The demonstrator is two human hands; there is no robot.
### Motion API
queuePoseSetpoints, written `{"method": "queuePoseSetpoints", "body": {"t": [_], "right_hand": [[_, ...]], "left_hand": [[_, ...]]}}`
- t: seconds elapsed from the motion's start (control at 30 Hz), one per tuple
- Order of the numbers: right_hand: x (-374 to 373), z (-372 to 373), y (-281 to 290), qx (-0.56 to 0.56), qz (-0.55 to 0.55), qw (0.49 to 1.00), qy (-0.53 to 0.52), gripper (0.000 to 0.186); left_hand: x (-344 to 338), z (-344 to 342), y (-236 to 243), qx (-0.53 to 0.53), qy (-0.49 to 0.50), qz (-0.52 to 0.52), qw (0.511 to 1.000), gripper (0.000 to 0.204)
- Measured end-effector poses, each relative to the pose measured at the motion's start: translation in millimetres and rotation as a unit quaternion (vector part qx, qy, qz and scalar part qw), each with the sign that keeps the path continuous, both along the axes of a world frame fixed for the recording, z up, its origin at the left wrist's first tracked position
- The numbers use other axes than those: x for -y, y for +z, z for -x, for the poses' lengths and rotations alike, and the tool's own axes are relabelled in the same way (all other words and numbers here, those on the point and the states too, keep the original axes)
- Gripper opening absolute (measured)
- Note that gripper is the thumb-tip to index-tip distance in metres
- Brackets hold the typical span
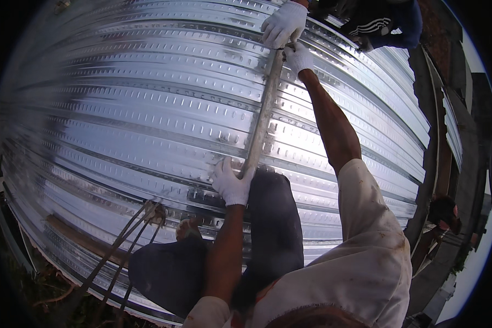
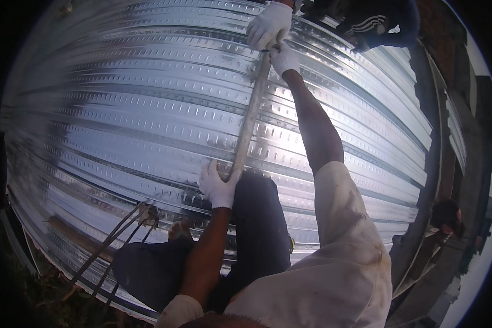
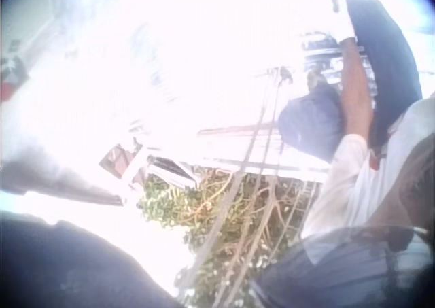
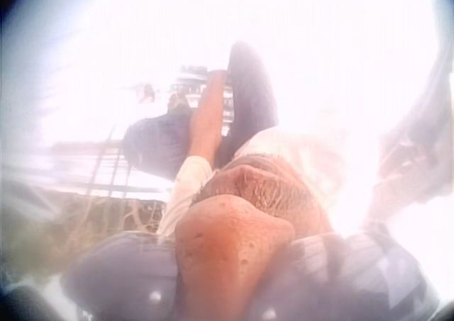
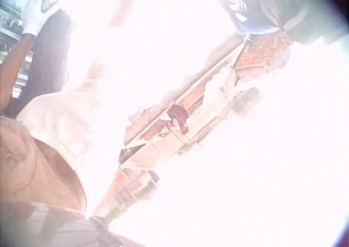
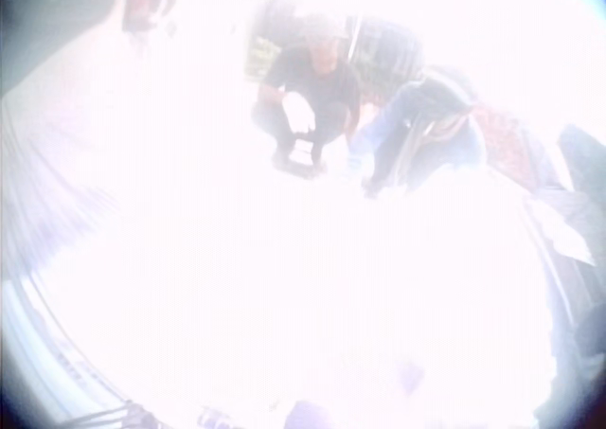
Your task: The person measures and marks corrugated metal roofing sheets using a tape measure, a marker, and a wooden plank while working on a roof.
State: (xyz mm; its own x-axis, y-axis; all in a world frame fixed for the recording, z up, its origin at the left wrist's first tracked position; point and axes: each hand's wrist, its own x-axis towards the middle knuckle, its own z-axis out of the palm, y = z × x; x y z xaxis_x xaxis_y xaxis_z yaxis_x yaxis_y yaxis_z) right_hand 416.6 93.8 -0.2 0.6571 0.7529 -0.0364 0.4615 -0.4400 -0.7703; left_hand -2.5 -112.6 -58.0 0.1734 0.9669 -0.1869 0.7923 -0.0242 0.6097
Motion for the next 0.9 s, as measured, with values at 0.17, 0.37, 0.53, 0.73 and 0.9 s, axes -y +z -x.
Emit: {"method": "queuePoseSetpoints", "body": {"t": [0.17, 0.37, 0.53, 0.73, 0.9], "right_hand": [[-9, -5, 0, 0.157, -0.060, 0.978, -0.121, 0.035], [-10, -34, 10, 0.165, -0.214, 0.952, -0.144, 0.030], [32, -22, 32, 0.061, -0.192, 0.973, -0.116, 0.037], [286, 114, -34, 0.075, 0.040, 0.996, 0.017, 0.049], [414, 209, -41, 0.199, 0.145, 0.969, -0.008, 0.065]], "left_hand": [[-2, 4, -2, 0.002, 0.000, 0.015, 1.000, 0.089], [0, 1, -8, 0.008, -0.008, -0.002, 1.000, 0.090], [1, 2, -7, -0.009, -0.006, -0.001, 1.000, 0.091], [2, -1, -11, 0.003, -0.005, -0.042, 0.999, 0.091], [1, 2, -11, 0.002, 0.004, -0.070, 0.998, 0.085]]}}
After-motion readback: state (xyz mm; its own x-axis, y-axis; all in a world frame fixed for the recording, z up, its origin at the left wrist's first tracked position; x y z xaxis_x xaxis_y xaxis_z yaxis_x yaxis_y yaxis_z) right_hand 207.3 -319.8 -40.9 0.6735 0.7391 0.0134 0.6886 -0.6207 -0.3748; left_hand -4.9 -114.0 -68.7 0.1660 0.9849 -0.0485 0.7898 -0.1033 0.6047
